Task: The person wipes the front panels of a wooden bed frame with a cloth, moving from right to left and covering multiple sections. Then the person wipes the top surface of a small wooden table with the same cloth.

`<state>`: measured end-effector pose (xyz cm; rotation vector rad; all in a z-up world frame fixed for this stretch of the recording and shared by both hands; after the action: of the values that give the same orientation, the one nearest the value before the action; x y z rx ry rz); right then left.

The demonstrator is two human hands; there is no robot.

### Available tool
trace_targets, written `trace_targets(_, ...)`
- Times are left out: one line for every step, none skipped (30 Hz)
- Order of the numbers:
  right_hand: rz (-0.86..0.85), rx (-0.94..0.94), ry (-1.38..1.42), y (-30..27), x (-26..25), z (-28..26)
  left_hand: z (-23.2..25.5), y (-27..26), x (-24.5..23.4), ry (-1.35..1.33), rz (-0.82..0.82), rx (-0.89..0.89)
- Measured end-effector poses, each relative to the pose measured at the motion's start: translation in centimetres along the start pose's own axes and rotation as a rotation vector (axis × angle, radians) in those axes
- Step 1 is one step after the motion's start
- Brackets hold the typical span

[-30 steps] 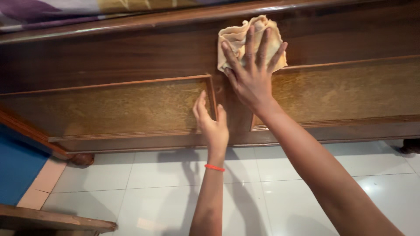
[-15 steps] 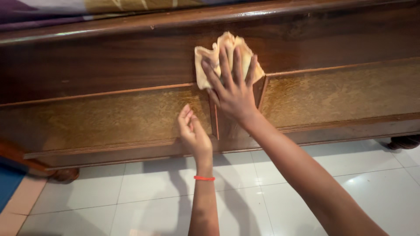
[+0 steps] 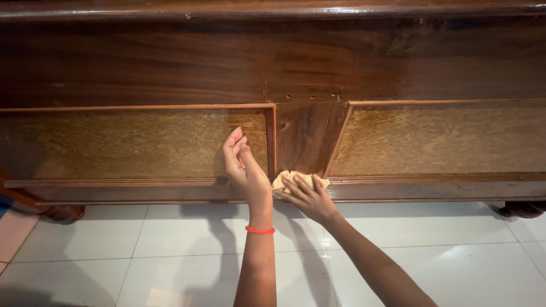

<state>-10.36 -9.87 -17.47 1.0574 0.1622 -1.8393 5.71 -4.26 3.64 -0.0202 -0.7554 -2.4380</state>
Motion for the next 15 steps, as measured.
trace_targets(-0.043,-0.029,0.019,-0.3,0.5,-0.1,-0.2,0.1,0.2,-0.028,0.003,-0.006)
trace_targets(-0.086,-0.057,0.039,-0.5,0.8,-0.2,-0.3,0.1,0.3,-0.055,0.005,-0.013)
trace_targets(-0.130,-0.085,0.060,-0.5,1.0,0.0,-0.4,0.1,0.4,-0.081,0.007,-0.019)
trace_targets(-0.119,-0.096,0.045,-0.3,0.6,0.6,-0.6,0.2,0.5,-0.100,0.018,-0.032)
trace_targets(-0.107,-0.107,0.031,-0.1,0.0,1.3,-0.7,0.2,0.5,-0.119,0.028,-0.045)
trace_targets(-0.095,-0.116,0.017,0.4,-0.7,2.1,-0.8,0.3,0.5,-0.137,0.037,-0.056)
trace_targets(-0.059,-0.089,-0.009,1.0,-1.7,3.2,-0.9,0.4,0.5,-0.148,0.043,-0.064)
trace_targets(-0.028,-0.061,-0.037,1.4,-2.9,4.4,-1.0,0.4,0.7,-0.163,0.048,-0.075)
trace_targets(0.004,-0.034,-0.065,2.1,-4.1,5.7,-1.1,0.4,0.8,-0.177,0.053,-0.086)
trace_targets(0.072,0.006,-0.077,2.6,-5.8,7.1,-1.0,0.3,1.0,-0.177,0.049,-0.079)
trace_targets(0.139,0.045,-0.089,3.3,-7.5,8.5,-0.8,0.2,1.1,-0.176,0.046,-0.071)
trace_targets(0.208,0.085,-0.100,4.0,-9.3,9.9,-0.7,0.2,1.2,-0.174,0.042,-0.063)
trace_targets(0.227,0.102,-0.072,4.8,-10.8,11.2,-0.5,0.1,1.4,-0.166,0.027,-0.065)
trace_targets(0.244,0.121,-0.045,5.6,-12.3,12.6,-0.4,-0.1,1.6,-0.159,0.012,-0.066)
trace_targets(0.262,0.140,-0.019,6.4,-13.8,13.9,-0.4,-0.1,1.9,-0.153,-0.004,-0.068)
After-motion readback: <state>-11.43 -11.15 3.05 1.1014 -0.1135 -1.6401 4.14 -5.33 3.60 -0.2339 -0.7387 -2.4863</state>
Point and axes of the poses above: each hand's wrist, its own y-axis towards the middle knuckle, its own x-axis out of the palm, z = x × y, the point moved 8 cm from there along y, towards the middle knuckle, and after that the axes turned 15 degrees about -z, right-handed, at the moved point
